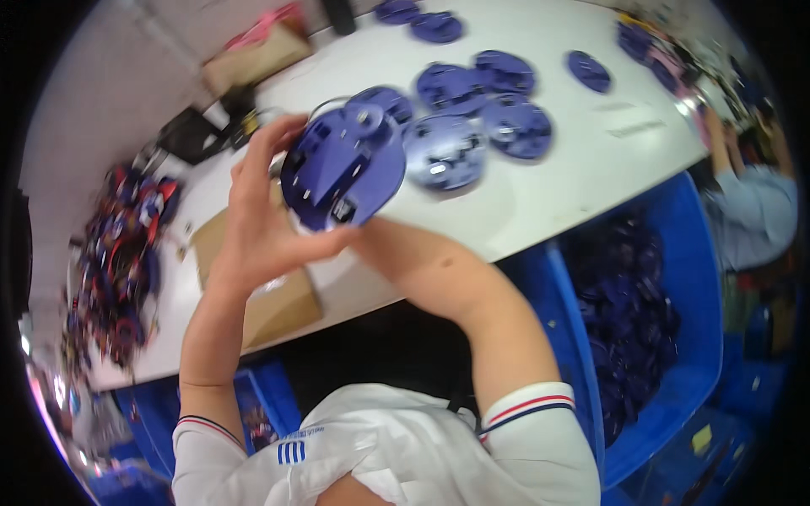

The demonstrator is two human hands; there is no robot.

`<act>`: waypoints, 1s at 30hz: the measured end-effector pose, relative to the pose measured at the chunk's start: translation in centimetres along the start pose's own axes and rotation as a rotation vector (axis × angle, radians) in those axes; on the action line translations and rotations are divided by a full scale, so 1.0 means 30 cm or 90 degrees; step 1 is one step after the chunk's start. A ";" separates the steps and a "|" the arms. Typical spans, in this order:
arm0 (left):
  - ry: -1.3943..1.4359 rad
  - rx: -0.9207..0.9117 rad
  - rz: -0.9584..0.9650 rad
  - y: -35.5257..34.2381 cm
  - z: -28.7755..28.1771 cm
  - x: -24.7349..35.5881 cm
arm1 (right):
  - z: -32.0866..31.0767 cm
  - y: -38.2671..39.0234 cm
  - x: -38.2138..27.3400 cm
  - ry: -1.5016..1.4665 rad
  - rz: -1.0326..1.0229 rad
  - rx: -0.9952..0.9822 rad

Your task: Soldering wires onto blue circular electronic components at an assembly workbench.

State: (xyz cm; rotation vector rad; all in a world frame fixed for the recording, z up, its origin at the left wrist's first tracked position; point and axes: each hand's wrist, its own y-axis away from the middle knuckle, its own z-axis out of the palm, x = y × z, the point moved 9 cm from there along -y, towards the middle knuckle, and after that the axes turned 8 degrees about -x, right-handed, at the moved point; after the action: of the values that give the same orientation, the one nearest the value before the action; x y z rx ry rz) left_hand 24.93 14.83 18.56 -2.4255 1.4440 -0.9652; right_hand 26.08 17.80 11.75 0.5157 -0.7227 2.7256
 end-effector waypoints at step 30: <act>-0.091 0.034 -0.272 0.717 -0.188 -0.292 | -0.370 -0.017 -0.148 0.664 0.255 0.379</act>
State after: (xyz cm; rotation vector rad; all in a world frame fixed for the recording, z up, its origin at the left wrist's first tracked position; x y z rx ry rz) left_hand 2.95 11.94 9.60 -2.7552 0.8585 -0.8644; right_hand 27.28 23.23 1.18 -1.0141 0.2938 2.9454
